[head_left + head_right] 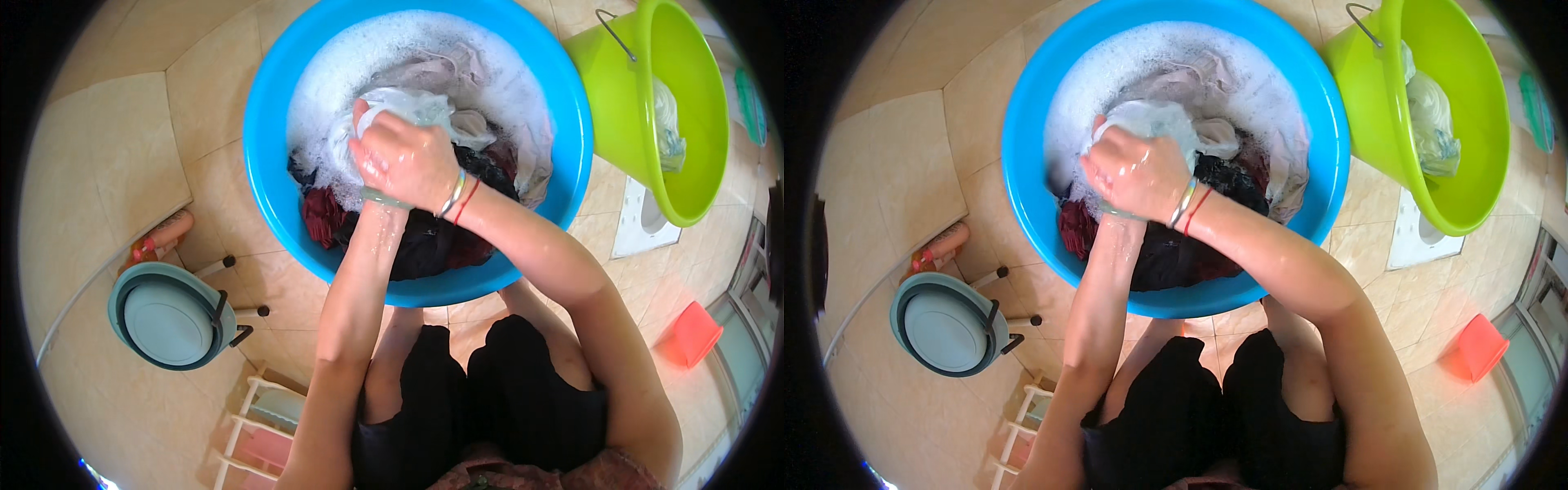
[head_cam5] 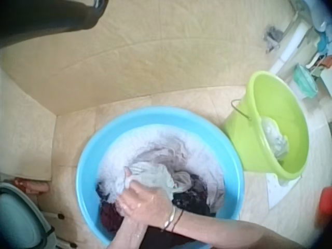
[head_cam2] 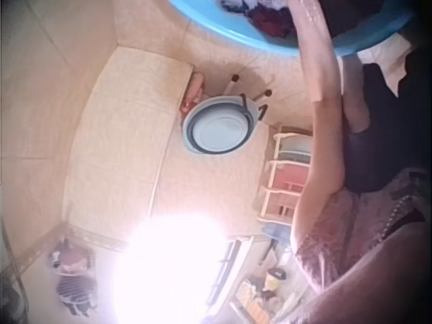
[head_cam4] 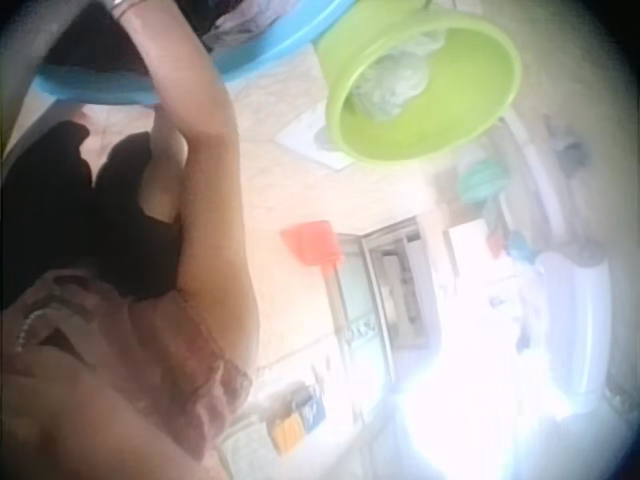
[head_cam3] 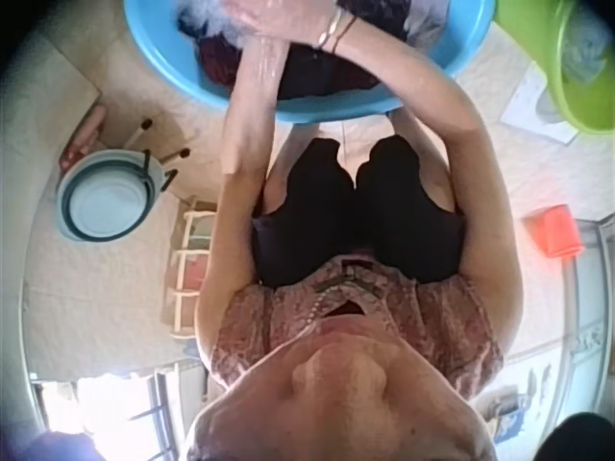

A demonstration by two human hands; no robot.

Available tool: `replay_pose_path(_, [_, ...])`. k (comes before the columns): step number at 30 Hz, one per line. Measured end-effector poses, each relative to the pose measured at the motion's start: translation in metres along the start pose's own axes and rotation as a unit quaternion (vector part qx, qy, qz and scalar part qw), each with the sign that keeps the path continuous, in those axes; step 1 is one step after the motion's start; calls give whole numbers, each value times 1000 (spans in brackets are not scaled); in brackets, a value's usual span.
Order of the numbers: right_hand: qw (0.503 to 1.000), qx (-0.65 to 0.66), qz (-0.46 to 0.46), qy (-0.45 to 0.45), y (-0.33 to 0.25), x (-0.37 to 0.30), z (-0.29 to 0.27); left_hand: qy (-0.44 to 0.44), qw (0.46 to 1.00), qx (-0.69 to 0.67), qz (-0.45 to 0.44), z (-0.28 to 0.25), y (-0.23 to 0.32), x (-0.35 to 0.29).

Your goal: The person hand washes clothes in a blue basin filled with soapy water. They scrub and rinse a light-colored garment, then transfer it to a green bucket. Next, they wash a dark garment in the same basin, scrubbing and wringing it before the clip ends.

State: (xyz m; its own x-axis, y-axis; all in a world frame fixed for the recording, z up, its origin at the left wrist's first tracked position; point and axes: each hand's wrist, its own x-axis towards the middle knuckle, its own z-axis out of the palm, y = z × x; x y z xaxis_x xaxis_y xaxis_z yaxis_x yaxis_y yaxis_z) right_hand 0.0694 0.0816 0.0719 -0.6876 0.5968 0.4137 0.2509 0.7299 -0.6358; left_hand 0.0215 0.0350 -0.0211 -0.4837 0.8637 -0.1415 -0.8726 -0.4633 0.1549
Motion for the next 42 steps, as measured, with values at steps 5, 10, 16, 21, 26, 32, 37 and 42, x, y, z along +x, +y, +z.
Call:
replay_pose_path(5, [978,-39,201,-48,68,6,4,372,878,295,-65,56,-5,2])
replay_pose_path(10, [983,-60,172,-17,52,-14,2,386,832,384,-107,44,5,-5])
replay_pose_path(16, [996,39,58,-50,-35,-38,-16,113,831,528,-134,48,20,-25])
replay_pose_path(21, [987,16,154,-48,47,-16,7,354,872,327,-83,19,6,-22])
replay_pose_path(26, [978,-64,197,-24,73,-12,6,366,853,351,-122,48,0,-10])
replay_pose_path(32, [998,16,25,-53,-21,-37,-4,157,877,437,-124,27,26,-39])
replay_pose_path(37, [996,-26,68,-43,33,-15,4,271,919,265,-109,37,13,-33])
replay_pose_path(42, [970,-127,201,-60,101,-13,-12,324,889,287,-152,79,8,-23])
